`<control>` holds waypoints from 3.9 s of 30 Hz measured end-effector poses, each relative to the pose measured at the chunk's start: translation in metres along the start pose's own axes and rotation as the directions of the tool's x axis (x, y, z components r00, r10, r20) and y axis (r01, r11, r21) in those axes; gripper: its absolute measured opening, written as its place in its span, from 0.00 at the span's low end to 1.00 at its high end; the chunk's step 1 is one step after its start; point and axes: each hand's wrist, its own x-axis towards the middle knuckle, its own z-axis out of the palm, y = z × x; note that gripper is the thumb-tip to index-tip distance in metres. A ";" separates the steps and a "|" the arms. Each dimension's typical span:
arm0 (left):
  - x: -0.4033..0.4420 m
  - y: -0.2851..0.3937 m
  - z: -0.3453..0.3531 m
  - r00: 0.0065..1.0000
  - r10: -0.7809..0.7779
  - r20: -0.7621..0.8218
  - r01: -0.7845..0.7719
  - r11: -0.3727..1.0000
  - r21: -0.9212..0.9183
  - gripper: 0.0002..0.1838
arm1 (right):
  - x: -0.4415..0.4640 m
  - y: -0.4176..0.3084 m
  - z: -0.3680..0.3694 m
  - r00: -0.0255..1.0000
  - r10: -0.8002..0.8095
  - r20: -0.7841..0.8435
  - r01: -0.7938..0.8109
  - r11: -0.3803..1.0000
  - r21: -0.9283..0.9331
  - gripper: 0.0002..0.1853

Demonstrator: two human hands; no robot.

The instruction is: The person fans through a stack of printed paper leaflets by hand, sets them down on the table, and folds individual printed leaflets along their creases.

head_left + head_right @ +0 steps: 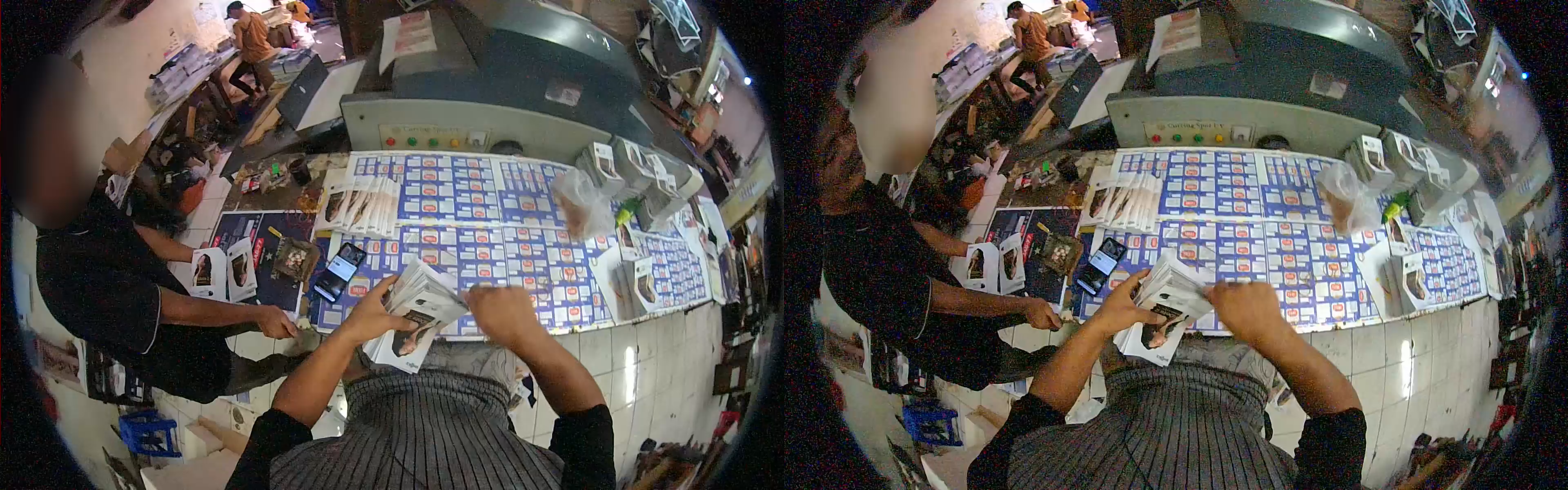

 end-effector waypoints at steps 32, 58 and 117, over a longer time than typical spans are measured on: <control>0.011 -0.026 0.012 0.979 0.060 -0.194 -0.131 0.917 -0.377 0.56 | 0.006 0.039 0.101 0.936 0.341 0.084 -0.196 0.309 0.931 0.35; 0.078 -0.087 -0.096 0.886 0.099 -0.454 0.375 0.423 0.825 0.61 | 0.029 0.043 0.232 0.941 0.310 0.138 0.027 -0.474 0.880 0.29; 0.068 -0.041 -0.002 0.991 0.103 0.086 -0.079 0.964 -0.252 0.61 | 0.068 0.013 0.168 0.967 0.250 -0.055 0.106 -0.195 0.975 0.53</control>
